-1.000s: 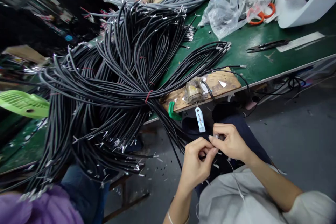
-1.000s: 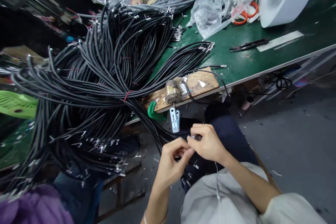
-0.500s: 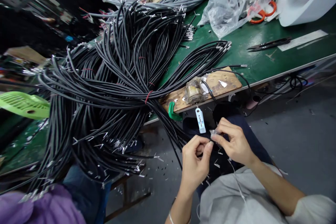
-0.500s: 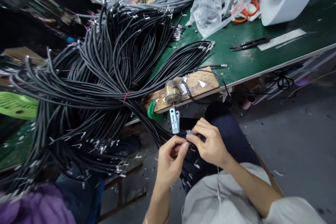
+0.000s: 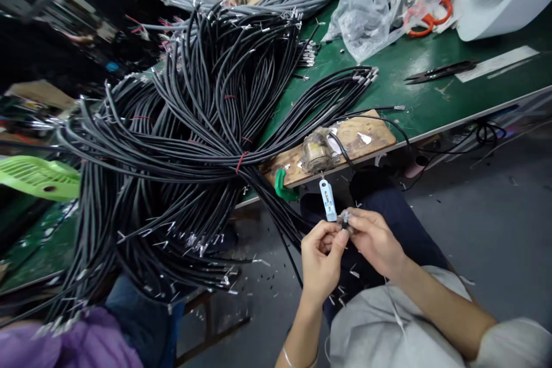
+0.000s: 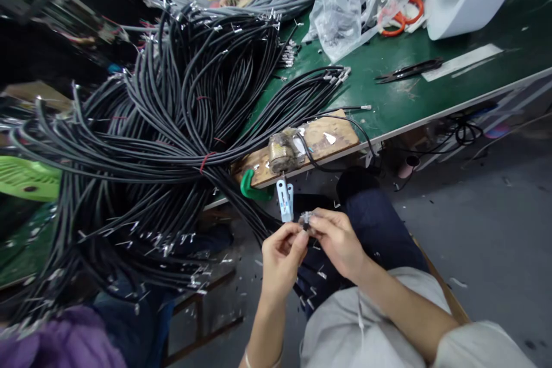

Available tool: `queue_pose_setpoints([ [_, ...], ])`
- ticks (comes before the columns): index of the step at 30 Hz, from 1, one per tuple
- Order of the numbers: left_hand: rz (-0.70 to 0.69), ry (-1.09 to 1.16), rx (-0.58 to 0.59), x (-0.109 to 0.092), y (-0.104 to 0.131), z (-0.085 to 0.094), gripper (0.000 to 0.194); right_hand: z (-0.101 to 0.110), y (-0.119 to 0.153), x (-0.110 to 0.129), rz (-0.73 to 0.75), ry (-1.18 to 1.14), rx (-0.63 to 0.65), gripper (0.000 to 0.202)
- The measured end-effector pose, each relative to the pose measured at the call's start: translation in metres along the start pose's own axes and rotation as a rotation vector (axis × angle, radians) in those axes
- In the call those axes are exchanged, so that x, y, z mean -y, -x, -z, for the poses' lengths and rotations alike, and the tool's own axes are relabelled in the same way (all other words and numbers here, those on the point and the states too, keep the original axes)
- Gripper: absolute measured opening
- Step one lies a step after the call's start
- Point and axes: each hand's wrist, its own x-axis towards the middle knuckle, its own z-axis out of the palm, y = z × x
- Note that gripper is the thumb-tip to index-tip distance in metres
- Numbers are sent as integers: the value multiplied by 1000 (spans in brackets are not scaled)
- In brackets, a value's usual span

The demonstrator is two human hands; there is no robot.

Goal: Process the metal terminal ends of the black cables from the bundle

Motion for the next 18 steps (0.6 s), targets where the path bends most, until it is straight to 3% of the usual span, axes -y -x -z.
queue_pose_setpoints([
  [3,-55,-144,-7,-7,1,2,22,9,0,11,307,449,10,7],
  [6,-143,-336,10,-14,1,3,20,12,0,21,425,752,39,10],
  [10,-216,-551,171,-22,-2,5,18,13,-4,20,385,975,29,23],
  [13,-236,-621,286,-22,-3,5,17,17,-12,16,282,1010,-22,32],
  [16,-212,-606,227,-18,-1,6,16,27,-19,22,245,889,-207,31],
  [18,-177,-563,108,-14,2,7,18,31,-19,30,223,779,-206,30],
])
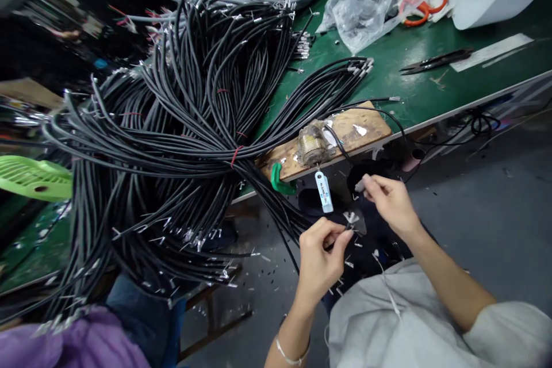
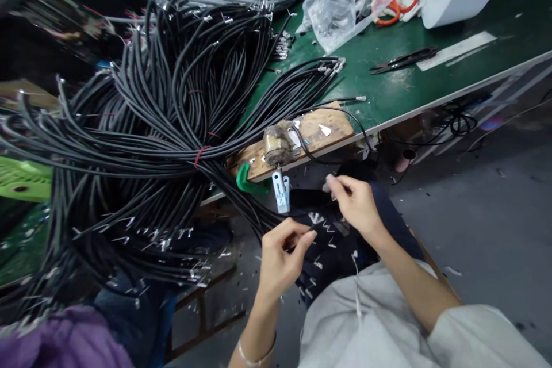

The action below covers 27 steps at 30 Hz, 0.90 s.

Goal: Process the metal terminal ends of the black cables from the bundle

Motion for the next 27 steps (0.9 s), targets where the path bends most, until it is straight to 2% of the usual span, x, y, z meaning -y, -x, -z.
queue_pose_setpoints([
  [3,66,73,-93,3,2,-3,20,5,6,7,2,-101,272,23],
  [4,72,99,-95,4,2,-4,20,2,11,8,0,-149,308,20],
  [6,72,150,-97,4,2,-6,19,-7,20,9,-55,-354,264,18],
  [8,58,202,-105,5,3,-8,21,-20,27,6,-204,-649,238,19],
  [11,14,285,-81,6,5,-7,28,-33,31,3,-441,-945,377,23],
  [13,-1,332,-33,7,6,-3,33,-34,29,3,-471,-994,427,22],
  [16,45,389,47,7,6,2,40,-28,23,8,-327,-951,374,18],
  [18,98,432,75,7,5,4,44,-24,19,13,-206,-850,366,26],
  [21,152,516,56,9,4,1,42,-23,20,17,-164,-713,335,33],
  [24,161,589,-15,11,5,-6,37,-29,27,20,-189,-611,163,32],
  [27,169,627,-82,10,5,-12,37,-36,36,19,-125,-436,-15,32],
])
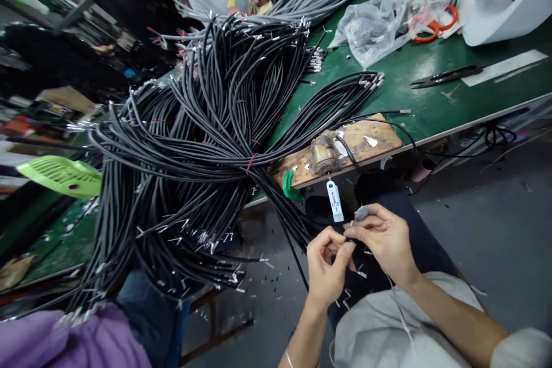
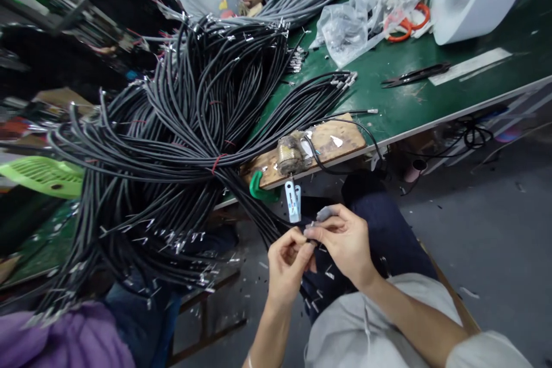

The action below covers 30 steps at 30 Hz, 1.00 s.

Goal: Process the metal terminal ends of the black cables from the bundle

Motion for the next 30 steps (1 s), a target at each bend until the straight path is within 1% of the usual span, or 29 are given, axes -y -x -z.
queue_pose_setpoints([
  [1,4,10,-19,0,0,-1,37,-1,2,-3,75,72,-66,30],
  [2,12,16,-35,-1,0,-2,37,-1,3,-5,183,149,-123,26],
  [3,20,15,-52,-1,0,-3,36,0,4,-8,319,226,-157,21],
  [4,27,3,-70,-2,-1,-3,35,2,4,-10,464,301,-164,17],
  [5,31,-19,-87,-3,-1,-2,34,5,3,-12,605,370,-140,15],
  [6,32,-52,-101,-3,-2,-2,33,8,2,-13,725,431,-87,15],
  [7,26,-93,-111,-3,-2,-1,31,12,0,-13,813,484,-22,17],
  [9,0,-179,-143,-3,-4,1,28,21,-1,-12,904,565,89,21],
  [11,-27,-229,-194,-2,-6,2,26,28,0,-11,899,604,151,23],
  [12,-35,-236,-218,-2,-6,3,26,31,1,-10,853,609,137,23],
  [13,-38,-236,-233,-1,-7,3,26,34,1,-9,782,602,96,23],
  [15,-37,-231,-221,-1,-7,4,27,35,-2,-6,606,566,16,20],
  [16,-38,-230,-201,-1,-7,3,27,35,-4,-4,535,547,16,19],
  [17,-40,-227,-181,-1,-7,3,26,33,-7,-2,490,540,53,20],
  [18,-42,-221,-164,0,-7,3,25,31,-10,0,476,549,114,22],
  [19,-43,-212,-152,0,-6,3,24,28,-12,2,489,573,176,24],
  [20,-43,-203,-142,1,-6,3,23,26,-14,4,524,604,208,27],
  [21,-41,-197,-136,1,-6,3,22,24,-15,4,574,637,203,28],
  [24,-22,-205,-127,3,-7,2,23,22,-13,0,763,724,83,33],
  [26,-19,-241,-129,4,-8,1,21,24,-7,-5,875,772,44,40],
  [28,-64,-334,-132,5,-9,-1,18,25,-3,-9,946,809,87,43],
  [30,-157,-464,-110,4,-9,-3,18,25,-3,-8,958,848,169,42],
])
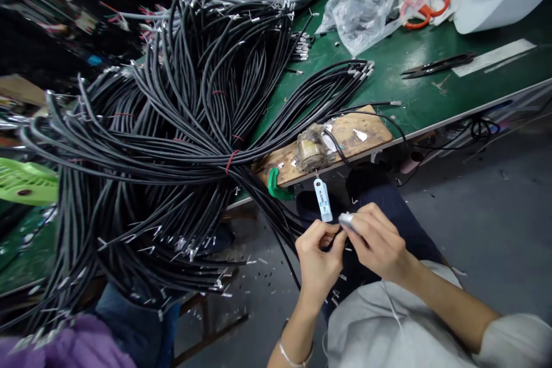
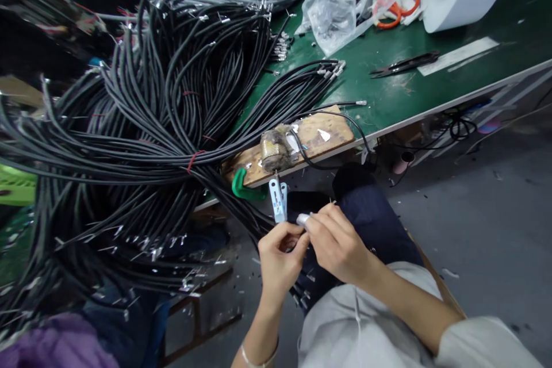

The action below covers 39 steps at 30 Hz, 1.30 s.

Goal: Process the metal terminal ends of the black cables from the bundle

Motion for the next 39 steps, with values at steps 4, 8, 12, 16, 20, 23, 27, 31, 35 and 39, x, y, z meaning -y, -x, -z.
queue_pose_setpoints([
  [4,-109,-114,78,-3,1,1,17,8,-19,-9,-101,-31,101,28],
  [8,-29,-57,97,-2,2,6,12,23,-35,-21,-363,-110,24,14],
  [12,5,-4,115,0,2,8,13,34,-29,-21,-191,-165,134,15],
  [16,-68,-3,186,1,0,11,12,35,-19,-20,-122,-225,355,36],
  [20,6,130,348,1,-3,21,13,22,-14,-28,-195,-535,399,19],
  [23,91,311,412,1,-4,28,11,5,-9,-29,-279,-753,270,19],
  [27,167,502,317,4,-4,31,18,-6,-5,-18,-278,-597,46,12],
  [31,155,485,398,5,-6,37,26,-1,-9,-8,-395,-784,203,16],
  [35,-80,334,383,0,-12,43,23,-1,-18,-10,-862,-1346,541,33],
  [39,-121,202,285,-6,-13,41,26,3,-28,-16,-896,-1085,508,33],
])
